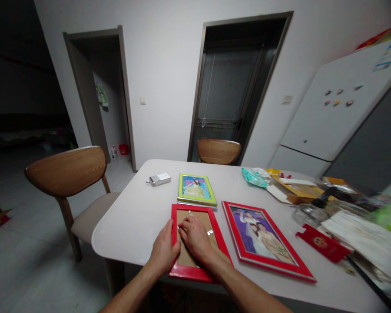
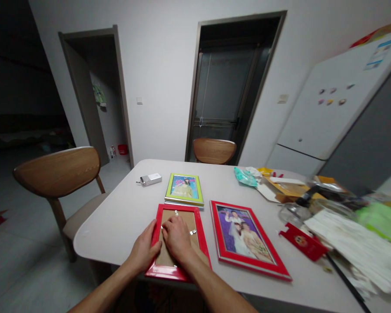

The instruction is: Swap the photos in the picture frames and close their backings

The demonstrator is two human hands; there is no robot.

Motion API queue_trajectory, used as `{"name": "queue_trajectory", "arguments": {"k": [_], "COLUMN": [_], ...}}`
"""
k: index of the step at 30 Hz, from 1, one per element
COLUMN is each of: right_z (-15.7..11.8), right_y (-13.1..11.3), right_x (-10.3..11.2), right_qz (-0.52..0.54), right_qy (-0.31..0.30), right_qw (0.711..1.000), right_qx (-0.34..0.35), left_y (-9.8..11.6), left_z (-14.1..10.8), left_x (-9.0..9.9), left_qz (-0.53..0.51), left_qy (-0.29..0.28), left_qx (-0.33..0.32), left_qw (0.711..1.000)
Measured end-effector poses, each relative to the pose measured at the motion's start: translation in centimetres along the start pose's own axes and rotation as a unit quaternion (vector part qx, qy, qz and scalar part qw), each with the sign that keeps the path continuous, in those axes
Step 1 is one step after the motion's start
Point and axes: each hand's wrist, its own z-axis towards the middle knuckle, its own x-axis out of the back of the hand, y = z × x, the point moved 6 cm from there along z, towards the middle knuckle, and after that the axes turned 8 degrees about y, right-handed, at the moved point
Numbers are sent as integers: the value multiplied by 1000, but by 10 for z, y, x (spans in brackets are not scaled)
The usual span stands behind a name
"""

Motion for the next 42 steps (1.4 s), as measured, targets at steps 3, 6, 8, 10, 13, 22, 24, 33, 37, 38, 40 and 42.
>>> {"name": "queue_trajectory", "arguments": {"k": [3, 6, 8, 10, 13, 22, 24, 33, 37, 38, 40, 42], "right_z": [0, 0, 0, -1, -1, 0, 0, -2, -3, -6, -18, -39], "right_y": [-1, -2, -1, -1, 1, 1, 1, 1, 41, 63, 121, 184], "right_x": [0, 0, -1, -3, -4, 0, 0, 13, 69, 91, 140, 190], "right_qz": [0, -5, -8, -9, -6, -1, 4, 72, 93, 81, 29, -53], "right_qy": [-13, -23, -34, -46, -49, -21, -24, 22, 127, 161, 237, 291], "right_qw": [1000, 1000, 999, 999, 999, 1000, 1000, 997, 987, 983, 967, 944], "right_qx": [5, 10, 9, 9, 1, -1, 0, -26, -25, -37, -88, -143], "left_y": [-2, -1, 0, 0, 1, 4, 4, 8, 9, 9, 9, 8], "left_z": [-1, -1, -2, -2, -2, -1, 0, -1, 2, 3, 5, 6], "left_x": [-1, -1, -1, -2, -2, 0, 1, 1, 2, 2, 1, 0], "left_qz": [4, 14, 20, 24, 29, 33, 32, 39, 57, 65, 82, 97], "left_qy": [-3, -5, -9, -14, -17, -20, -19, -26, -35, -42, -54, -62], "left_qx": [-2, -13, -14, -9, -5, -12, -15, -12, 3, 6, 11, 15], "left_qw": [1000, 1000, 1000, 1000, 999, 999, 999, 999, 998, 997, 995, 993]}}
